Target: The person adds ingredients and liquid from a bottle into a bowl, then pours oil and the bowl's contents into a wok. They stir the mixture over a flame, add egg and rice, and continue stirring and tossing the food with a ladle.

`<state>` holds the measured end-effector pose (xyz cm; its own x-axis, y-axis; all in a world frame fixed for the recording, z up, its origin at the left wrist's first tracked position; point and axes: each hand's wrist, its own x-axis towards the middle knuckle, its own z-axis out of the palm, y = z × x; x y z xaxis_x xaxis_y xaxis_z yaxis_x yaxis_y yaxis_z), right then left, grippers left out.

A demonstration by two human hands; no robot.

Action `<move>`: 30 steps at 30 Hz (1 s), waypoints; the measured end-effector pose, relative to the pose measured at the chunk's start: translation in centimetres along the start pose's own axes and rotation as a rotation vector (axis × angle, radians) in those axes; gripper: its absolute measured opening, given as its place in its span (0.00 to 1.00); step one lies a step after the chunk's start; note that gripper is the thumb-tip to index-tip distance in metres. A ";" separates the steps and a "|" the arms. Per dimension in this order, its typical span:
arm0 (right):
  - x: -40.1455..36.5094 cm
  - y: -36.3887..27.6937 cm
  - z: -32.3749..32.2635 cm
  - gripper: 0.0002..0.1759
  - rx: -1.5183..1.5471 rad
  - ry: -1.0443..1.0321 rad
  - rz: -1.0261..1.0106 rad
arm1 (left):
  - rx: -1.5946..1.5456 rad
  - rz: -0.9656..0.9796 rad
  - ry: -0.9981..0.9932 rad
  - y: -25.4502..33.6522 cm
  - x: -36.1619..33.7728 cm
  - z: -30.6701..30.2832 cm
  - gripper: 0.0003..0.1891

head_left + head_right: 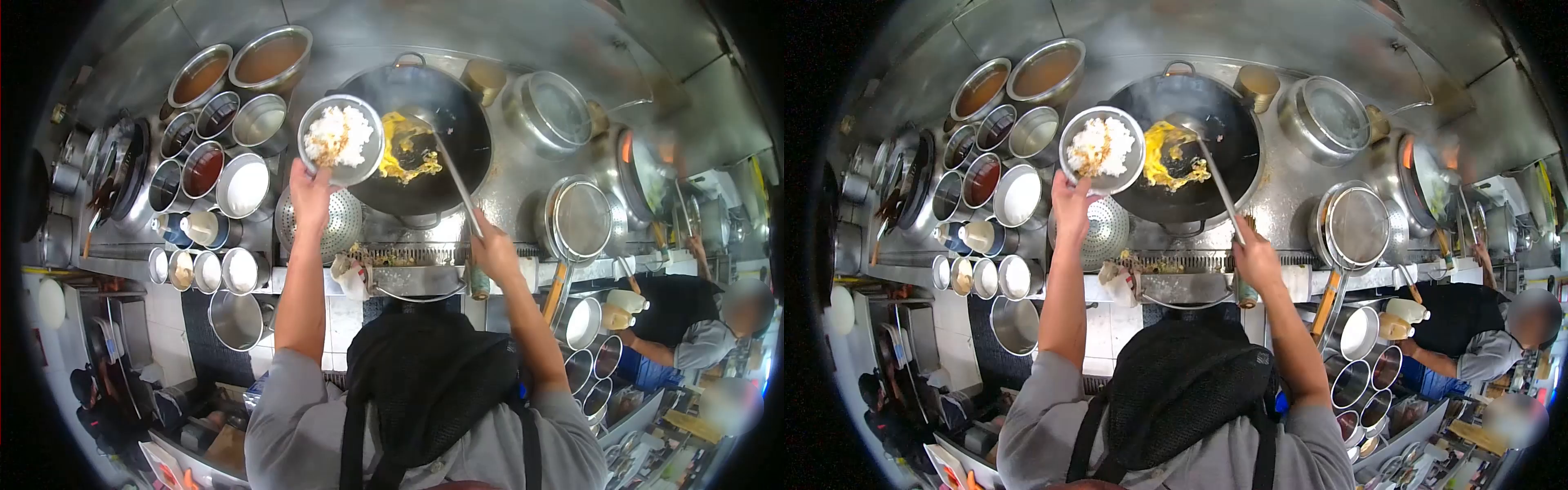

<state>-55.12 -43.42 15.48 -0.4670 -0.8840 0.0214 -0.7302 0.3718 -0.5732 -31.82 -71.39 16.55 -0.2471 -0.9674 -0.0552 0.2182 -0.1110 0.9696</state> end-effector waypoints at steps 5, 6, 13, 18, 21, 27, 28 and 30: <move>-7.4 3.9 -1.9 0.40 -0.222 0.051 0.011 | 0.795 0.339 0.066 -2.9 4.6 1.8 0.09; -8.4 3.9 -2.7 0.41 -0.265 -0.030 0.097 | 0.836 0.475 0.047 -2.5 5.0 2.9 0.12; -11.6 1.5 -4.6 0.42 -0.386 -0.146 0.298 | 1.153 0.781 -0.264 -8.1 9.0 9.5 0.10; -11.6 1.6 -5.1 0.40 -0.412 -0.105 0.280 | 1.465 0.716 -0.405 -9.9 10.5 11.1 0.07; -11.3 1.6 -5.8 0.39 -0.430 -0.085 0.233 | 1.216 0.794 -0.148 -6.0 11.3 10.9 0.10; -6.6 -1.3 -9.2 0.37 -0.330 0.047 0.090 | 1.055 0.994 -0.196 -1.9 5.9 9.5 0.08; -5.9 -1.0 -9.5 0.37 -0.284 0.040 0.071 | 1.054 0.987 -0.160 -1.3 6.3 8.9 0.08; -5.0 -1.8 -10.1 0.37 -0.310 0.027 0.054 | 1.063 1.003 -0.106 -0.6 6.4 7.8 0.09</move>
<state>-56.47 -36.86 24.66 -0.5194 -0.8543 0.0221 -0.8194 0.4905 -0.2967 -40.93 -75.74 17.43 -0.4914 -0.5106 0.7055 -0.4359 0.8455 0.3083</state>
